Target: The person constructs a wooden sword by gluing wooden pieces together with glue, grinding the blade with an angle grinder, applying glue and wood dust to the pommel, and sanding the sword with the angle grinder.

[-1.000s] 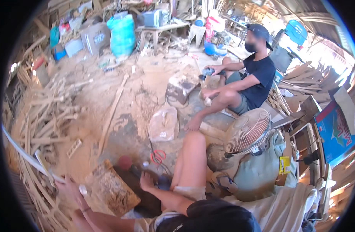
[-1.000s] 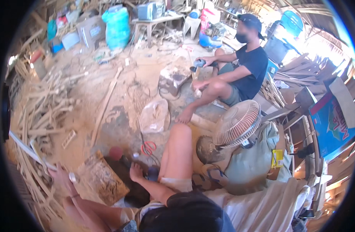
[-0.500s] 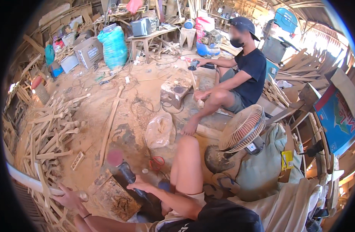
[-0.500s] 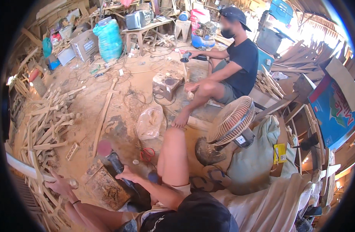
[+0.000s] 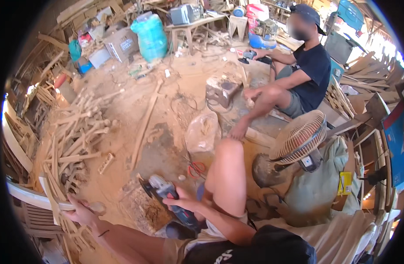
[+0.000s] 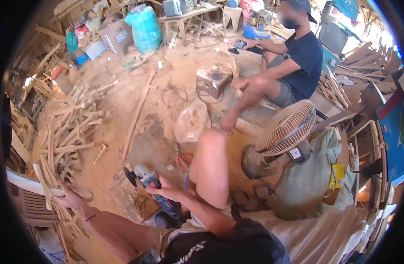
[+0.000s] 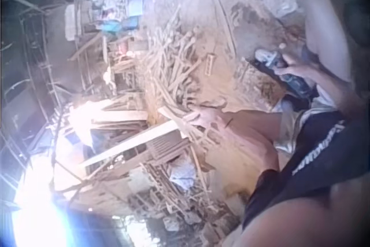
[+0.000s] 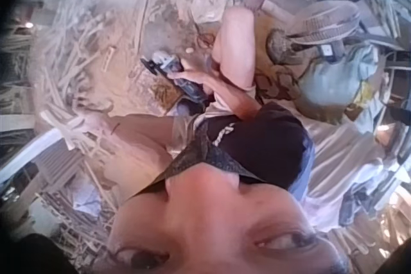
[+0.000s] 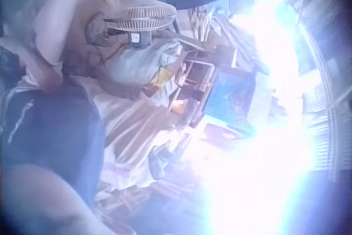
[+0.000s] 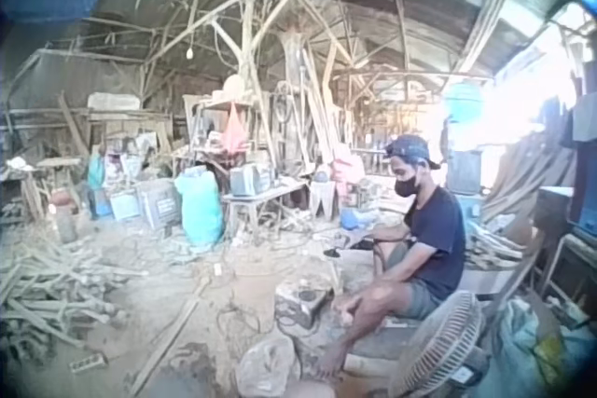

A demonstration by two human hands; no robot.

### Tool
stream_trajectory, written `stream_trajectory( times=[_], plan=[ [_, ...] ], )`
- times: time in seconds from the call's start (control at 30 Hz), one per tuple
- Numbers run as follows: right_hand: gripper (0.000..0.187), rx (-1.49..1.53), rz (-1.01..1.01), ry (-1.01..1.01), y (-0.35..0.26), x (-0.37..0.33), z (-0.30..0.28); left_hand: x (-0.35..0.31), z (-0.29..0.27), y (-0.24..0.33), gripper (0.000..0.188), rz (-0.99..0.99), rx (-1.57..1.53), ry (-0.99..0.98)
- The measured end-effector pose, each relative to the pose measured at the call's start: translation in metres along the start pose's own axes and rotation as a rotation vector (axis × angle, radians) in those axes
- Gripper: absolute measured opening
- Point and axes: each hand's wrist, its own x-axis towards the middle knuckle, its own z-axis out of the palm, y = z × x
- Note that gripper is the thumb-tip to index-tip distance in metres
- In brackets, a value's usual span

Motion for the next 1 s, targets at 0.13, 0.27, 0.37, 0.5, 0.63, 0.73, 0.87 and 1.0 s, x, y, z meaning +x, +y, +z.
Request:
stream_trajectory(
  times=[0.13,0.27,0.37,0.5,0.63,0.73,0.87,1.0],
  plan=[
    [0.078,0.14,-0.184,-0.019,0.003,0.006,0.011,-0.003,0.003,0.025,0.04,-0.037,0.065,0.122],
    [0.071,0.283,-0.075,-0.003,0.006,0.012,0.016,0.004,-0.024,0.029,0.031,-0.026,0.214,0.126],
    [0.077,0.046,-0.089,0.119,0.009,0.019,0.009,0.01,-0.055,0.02,0.028,-0.011,0.236,0.119],
    [0.08,-0.147,-0.093,0.186,0.014,0.027,0.01,0.011,-0.106,0.031,0.02,0.052,0.113,0.111],
    [0.073,-0.005,0.06,0.216,0.022,0.035,0.027,-0.008,-0.152,0.068,0.015,-0.061,0.011,0.137],
    [0.073,0.081,0.1,0.19,0.025,0.042,0.031,-0.014,-0.179,0.081,0.024,-0.182,-0.154,0.184],
    [0.074,-0.056,0.083,0.138,0.024,0.042,0.033,-0.012,-0.222,0.057,0.022,-0.239,-0.01,0.12],
    [0.081,-0.044,0.056,0.076,0.022,0.036,0.045,-0.012,-0.26,-0.007,0.02,-0.362,-0.08,0.077]
  ],
)
